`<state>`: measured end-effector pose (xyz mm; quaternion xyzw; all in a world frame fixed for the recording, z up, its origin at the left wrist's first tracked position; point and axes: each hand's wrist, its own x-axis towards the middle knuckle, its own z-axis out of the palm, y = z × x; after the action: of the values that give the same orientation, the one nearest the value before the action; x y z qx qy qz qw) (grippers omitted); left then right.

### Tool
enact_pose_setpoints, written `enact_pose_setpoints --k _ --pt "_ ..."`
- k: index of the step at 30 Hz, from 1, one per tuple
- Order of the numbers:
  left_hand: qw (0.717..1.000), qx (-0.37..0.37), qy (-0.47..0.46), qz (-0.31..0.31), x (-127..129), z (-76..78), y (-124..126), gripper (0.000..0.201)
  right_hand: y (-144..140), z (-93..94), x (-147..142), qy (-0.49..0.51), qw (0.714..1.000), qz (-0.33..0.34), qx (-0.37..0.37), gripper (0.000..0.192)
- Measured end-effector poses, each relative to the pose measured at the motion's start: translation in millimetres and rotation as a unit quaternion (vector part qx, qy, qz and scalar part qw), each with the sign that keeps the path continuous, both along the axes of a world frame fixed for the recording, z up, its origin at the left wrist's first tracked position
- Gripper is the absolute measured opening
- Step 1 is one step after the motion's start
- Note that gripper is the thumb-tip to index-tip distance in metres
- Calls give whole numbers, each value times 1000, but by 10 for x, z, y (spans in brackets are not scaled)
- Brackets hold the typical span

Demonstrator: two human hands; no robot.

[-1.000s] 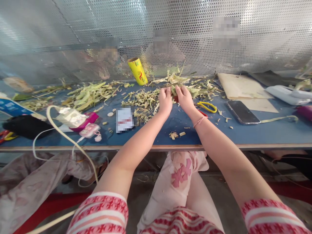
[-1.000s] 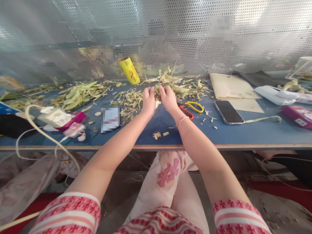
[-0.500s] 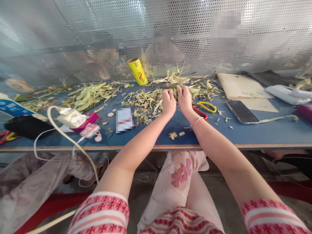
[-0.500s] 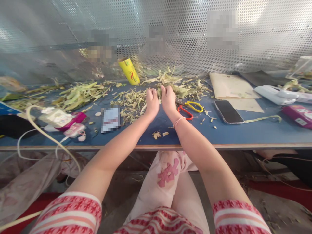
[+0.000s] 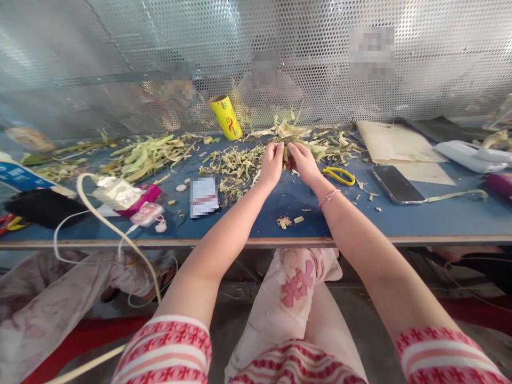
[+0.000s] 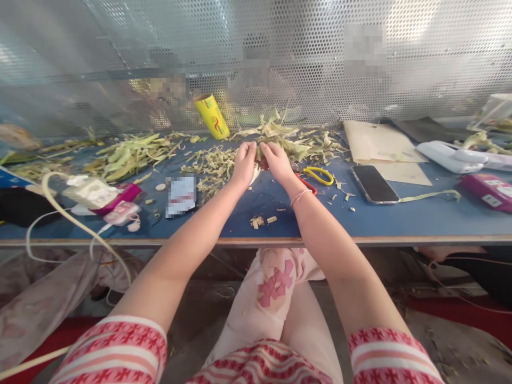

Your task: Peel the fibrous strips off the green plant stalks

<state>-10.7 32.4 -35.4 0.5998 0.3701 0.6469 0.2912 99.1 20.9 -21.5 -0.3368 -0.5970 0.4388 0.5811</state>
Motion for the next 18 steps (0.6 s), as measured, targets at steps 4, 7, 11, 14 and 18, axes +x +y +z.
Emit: enact_pose_setpoints --k 4,7,11,14,18 --pt "999 38 12 7 3 56 -77 47 54 -37 14 27 999 29 20 53" --pt "998 56 1 24 7 81 -123 44 72 -54 21 46 997 59 22 53" --pt "999 30 -38 14 34 35 -106 39 80 -78 21 59 996 60 17 51" --pt "997 18 -78 -1 67 -39 -50 34 78 -85 22 64 996 61 1 51" --pt "990 -10 -138 -27 115 -98 -3 27 73 -80 16 70 996 62 -7 52"
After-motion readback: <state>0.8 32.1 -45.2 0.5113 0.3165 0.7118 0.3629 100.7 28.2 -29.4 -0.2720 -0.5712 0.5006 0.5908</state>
